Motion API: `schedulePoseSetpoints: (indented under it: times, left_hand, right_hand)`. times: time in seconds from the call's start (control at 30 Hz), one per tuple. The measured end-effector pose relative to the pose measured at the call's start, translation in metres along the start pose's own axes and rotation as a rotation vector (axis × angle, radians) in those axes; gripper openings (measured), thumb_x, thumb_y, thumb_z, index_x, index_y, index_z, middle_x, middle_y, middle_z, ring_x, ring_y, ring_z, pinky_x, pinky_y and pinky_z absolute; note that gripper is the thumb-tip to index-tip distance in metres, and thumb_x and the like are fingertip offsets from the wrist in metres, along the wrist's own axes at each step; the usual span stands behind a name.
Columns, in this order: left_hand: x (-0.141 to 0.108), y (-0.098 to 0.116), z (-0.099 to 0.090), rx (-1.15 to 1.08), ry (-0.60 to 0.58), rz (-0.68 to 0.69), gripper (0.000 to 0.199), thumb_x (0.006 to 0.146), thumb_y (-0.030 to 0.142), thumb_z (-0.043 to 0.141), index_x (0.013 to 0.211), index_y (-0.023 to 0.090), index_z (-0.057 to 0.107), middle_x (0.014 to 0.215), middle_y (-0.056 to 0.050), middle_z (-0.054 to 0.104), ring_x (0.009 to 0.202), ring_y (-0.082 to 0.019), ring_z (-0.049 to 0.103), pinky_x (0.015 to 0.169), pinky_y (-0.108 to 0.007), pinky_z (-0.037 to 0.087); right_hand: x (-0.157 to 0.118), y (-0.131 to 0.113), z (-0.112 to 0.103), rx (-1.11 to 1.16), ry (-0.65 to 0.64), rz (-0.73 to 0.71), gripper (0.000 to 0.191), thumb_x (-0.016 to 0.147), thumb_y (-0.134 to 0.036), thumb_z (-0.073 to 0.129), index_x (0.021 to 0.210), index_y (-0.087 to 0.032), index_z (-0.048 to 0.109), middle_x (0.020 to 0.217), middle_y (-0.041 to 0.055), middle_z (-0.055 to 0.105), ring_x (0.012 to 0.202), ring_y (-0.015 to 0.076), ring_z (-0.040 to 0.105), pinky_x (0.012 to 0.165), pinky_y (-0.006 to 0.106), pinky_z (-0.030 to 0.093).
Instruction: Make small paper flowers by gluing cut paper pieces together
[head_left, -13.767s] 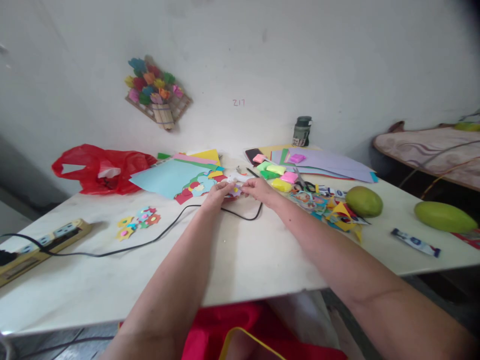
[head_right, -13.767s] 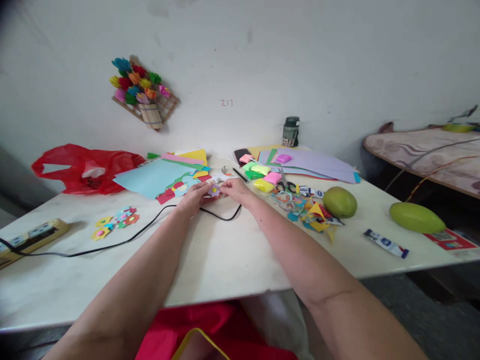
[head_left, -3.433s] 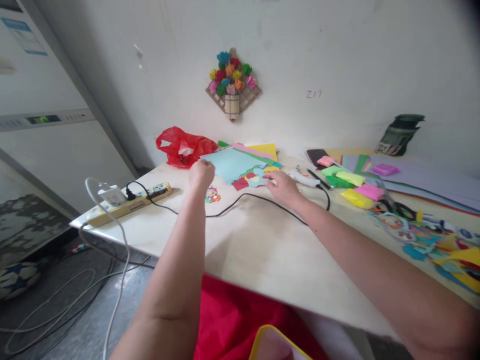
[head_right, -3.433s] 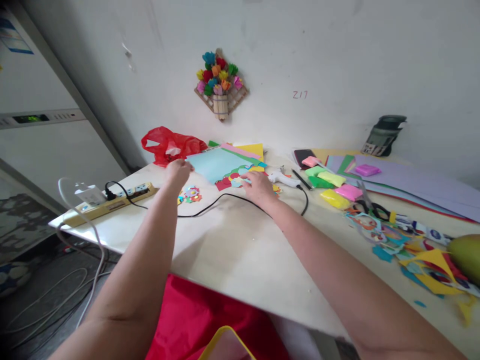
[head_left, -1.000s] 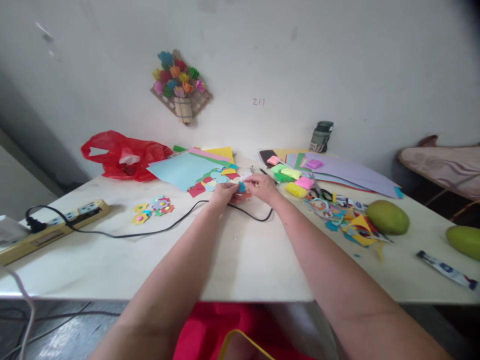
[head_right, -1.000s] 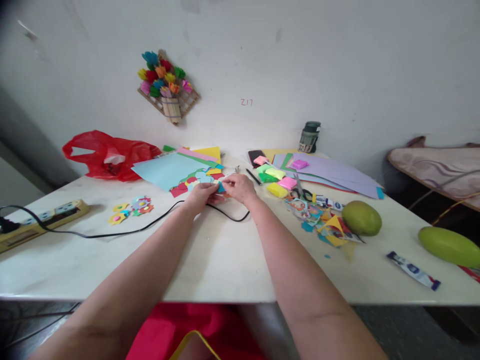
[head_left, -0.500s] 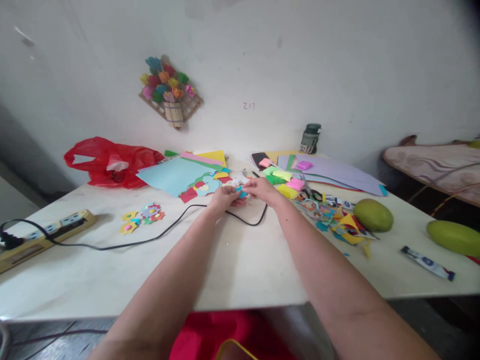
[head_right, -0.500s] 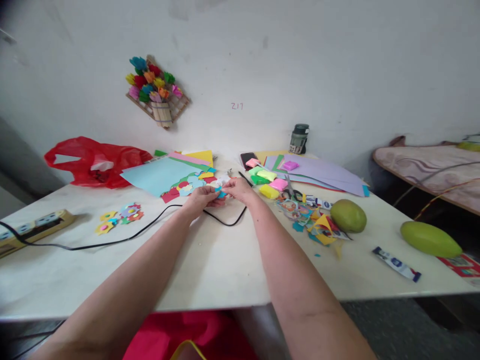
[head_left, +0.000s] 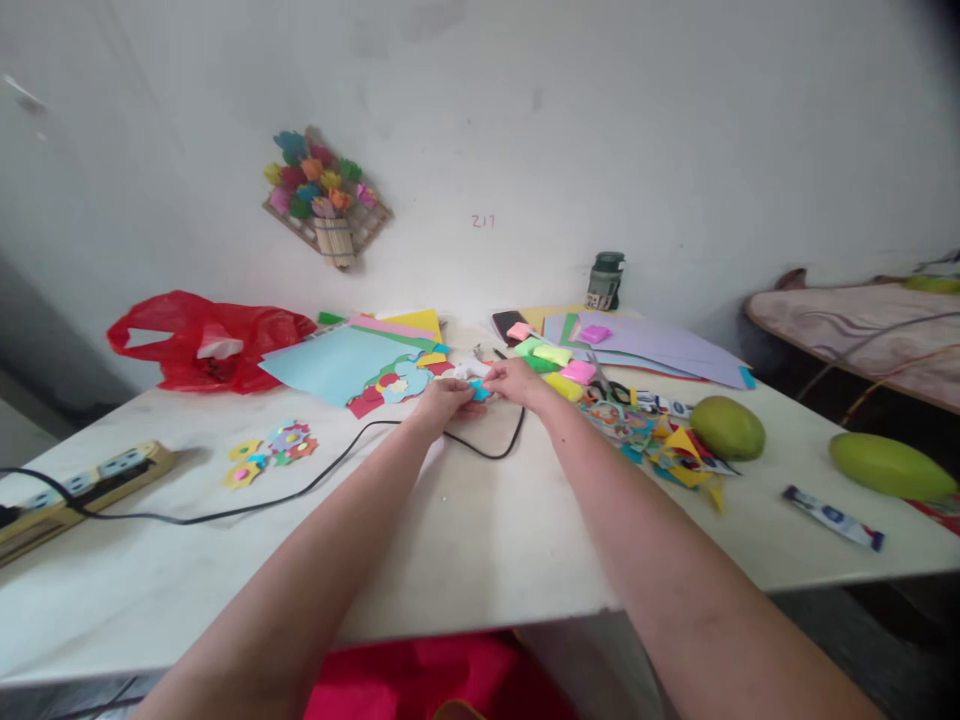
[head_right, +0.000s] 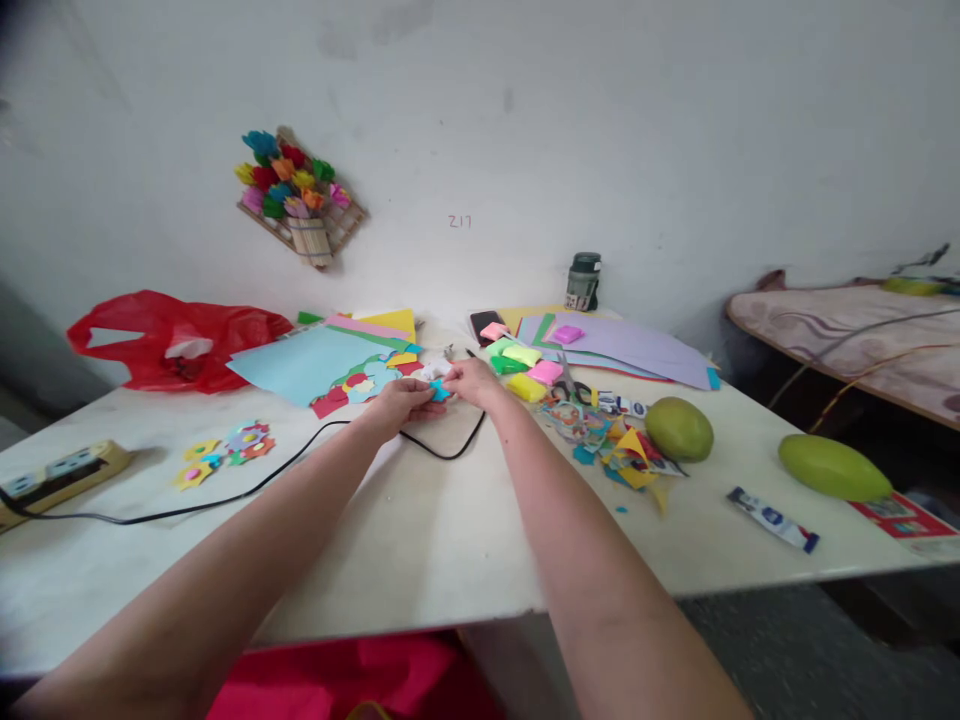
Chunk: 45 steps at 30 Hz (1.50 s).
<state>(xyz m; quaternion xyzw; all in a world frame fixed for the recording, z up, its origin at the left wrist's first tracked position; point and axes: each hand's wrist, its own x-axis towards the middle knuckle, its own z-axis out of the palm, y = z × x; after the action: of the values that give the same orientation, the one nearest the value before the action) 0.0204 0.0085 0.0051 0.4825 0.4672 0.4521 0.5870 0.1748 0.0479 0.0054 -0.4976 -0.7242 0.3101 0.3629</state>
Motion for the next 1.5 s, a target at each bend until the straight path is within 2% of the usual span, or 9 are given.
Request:
schedulePoseSetpoints:
  times: [0.2, 0.4, 0.63, 1.0, 1.13, 1.27, 1.33, 1.4, 1.5]
  left_hand:
    - [0.003, -0.004, 0.008, 0.013, 0.01, -0.013, 0.012, 0.07, 0.007, 0.063, 0.077, 0.011, 0.054, 0.066, -0.005, 0.066, 0.059, -0.015, 0.066, 0.061, -0.025, 0.054]
    - [0.004, -0.009, 0.012, 0.079, 0.005, -0.013, 0.008, 0.071, 0.007, 0.063, 0.077, 0.009, 0.058, 0.062, -0.007, 0.066, 0.057, -0.013, 0.064, 0.056, -0.022, 0.052]
    - [0.006, -0.011, 0.013, 0.104, 0.05, 0.012, 0.014, 0.068, 0.008, 0.066, 0.079, 0.01, 0.057, 0.057, -0.004, 0.064, 0.053, -0.013, 0.063, 0.053, -0.021, 0.049]
    - [0.008, -0.012, 0.012, 0.075, 0.045, 0.001, 0.016, 0.065, 0.009, 0.07, 0.075, 0.011, 0.057, 0.058, -0.003, 0.064, 0.056, -0.013, 0.064, 0.054, -0.022, 0.05]
    - [0.006, -0.012, 0.011, 0.104, 0.028, 0.006, 0.02, 0.065, 0.013, 0.071, 0.076, 0.011, 0.055, 0.054, -0.003, 0.063, 0.052, -0.013, 0.062, 0.051, -0.021, 0.049]
    - [0.004, -0.012, 0.011, 0.182, 0.026, 0.027, 0.023, 0.064, 0.02, 0.073, 0.079, 0.012, 0.057, 0.051, -0.002, 0.061, 0.046, -0.01, 0.057, 0.048, -0.02, 0.045]
    - [0.004, -0.013, 0.012, 0.263, 0.044, 0.051, 0.022, 0.064, 0.023, 0.072, 0.078, 0.013, 0.059, 0.05, -0.001, 0.061, 0.043, -0.009, 0.053, 0.044, -0.019, 0.04]
    - [0.005, -0.014, 0.013, 0.37, 0.075, 0.083, 0.019, 0.064, 0.023, 0.071, 0.077, 0.014, 0.061, 0.048, 0.001, 0.059, 0.041, -0.008, 0.05, 0.043, -0.019, 0.037]
    - [0.008, -0.016, 0.013, 0.506, 0.131, 0.165, 0.015, 0.06, 0.021, 0.071, 0.072, 0.016, 0.064, 0.048, 0.002, 0.057, 0.046, -0.009, 0.051, 0.047, -0.02, 0.038]
  right_hand:
    - [0.002, 0.005, -0.004, -0.026, -0.013, 0.074, 0.003, 0.066, -0.012, 0.063, 0.065, -0.014, 0.064, 0.049, -0.0035, 0.055, 0.047, 0.0084, 0.05, 0.051, 0.021, 0.041]
    - [-0.006, 0.016, -0.003, 0.041, -0.02, 0.118, 0.004, 0.066, -0.011, 0.063, 0.063, -0.014, 0.063, 0.052, -0.0017, 0.057, 0.045, 0.0083, 0.05, 0.05, 0.022, 0.043]
    - [-0.006, 0.027, 0.001, 0.093, 0.016, 0.072, 0.005, 0.066, -0.01, 0.063, 0.064, -0.014, 0.062, 0.054, -0.0002, 0.059, 0.046, 0.0087, 0.052, 0.049, 0.022, 0.045]
    - [-0.009, 0.027, 0.004, -0.035, 0.01, 0.061, 0.005, 0.069, -0.015, 0.061, 0.07, -0.015, 0.066, 0.061, 0.003, 0.064, 0.052, 0.0112, 0.056, 0.054, 0.025, 0.047]
    - [-0.014, 0.016, -0.012, -0.166, 0.068, 0.024, 0.009, 0.069, -0.018, 0.06, 0.074, -0.017, 0.068, 0.069, 0.0029, 0.068, 0.064, 0.0132, 0.06, 0.062, 0.024, 0.046]
    - [-0.022, 0.007, -0.043, -0.442, 0.37, 0.141, 0.018, 0.075, -0.025, 0.055, 0.086, -0.022, 0.069, 0.086, 0.0025, 0.07, 0.082, 0.0174, 0.062, 0.069, 0.026, 0.045]
    - [-0.026, 0.006, -0.057, -0.626, 0.438, 0.237, 0.021, 0.078, -0.025, 0.051, 0.089, -0.023, 0.069, 0.091, 0.0055, 0.069, 0.088, 0.0212, 0.062, 0.072, 0.03, 0.044]
    - [-0.03, 0.008, -0.067, -0.76, 0.413, 0.326, 0.024, 0.078, -0.024, 0.05, 0.093, -0.021, 0.069, 0.097, 0.0093, 0.068, 0.093, 0.0247, 0.061, 0.074, 0.033, 0.044]
    - [-0.034, 0.009, -0.074, -0.883, 0.296, 0.396, 0.03, 0.074, -0.03, 0.056, 0.1, -0.018, 0.068, 0.104, 0.0134, 0.065, 0.1, 0.029, 0.057, 0.078, 0.036, 0.042]
